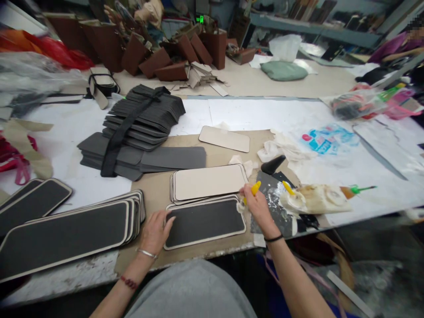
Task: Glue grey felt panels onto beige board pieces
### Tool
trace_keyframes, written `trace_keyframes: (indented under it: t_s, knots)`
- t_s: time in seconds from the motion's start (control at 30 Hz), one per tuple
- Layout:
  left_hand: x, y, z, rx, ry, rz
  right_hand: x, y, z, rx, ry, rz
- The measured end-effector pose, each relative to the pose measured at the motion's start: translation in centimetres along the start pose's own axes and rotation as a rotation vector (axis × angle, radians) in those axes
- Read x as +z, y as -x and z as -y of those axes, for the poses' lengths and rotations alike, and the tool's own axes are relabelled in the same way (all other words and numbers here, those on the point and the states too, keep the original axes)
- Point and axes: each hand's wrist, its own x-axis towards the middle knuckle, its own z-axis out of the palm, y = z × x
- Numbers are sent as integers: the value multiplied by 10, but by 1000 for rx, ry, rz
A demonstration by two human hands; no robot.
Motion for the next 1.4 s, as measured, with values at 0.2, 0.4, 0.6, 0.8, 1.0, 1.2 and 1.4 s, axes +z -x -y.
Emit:
trace_keyframes:
  t_s: [0.2,0.4,0.6,0.8,1.0,1.2,1.4]
  knots:
    - [27,-44,4,218,20,33,43,-33,62,-42,-335,79]
    - [43,-56,17,274,72,61,119,-50,103,-17,-586,246]
    - [45,-54,23,315,120,9,142,-59,97,-9,-381,244]
    - [43,-53,21,373,2,-25,77,-85,51,25,24,51]
    - [46,-51,25,421,-73,-61,23,-107,11,89,300,-111]
    - [49,-52,32,498,-117,-88,-5,-96,5,36,338,-240]
    - [56,-66,53,719,-118,-145,-85,-49,-1,62,195,-382]
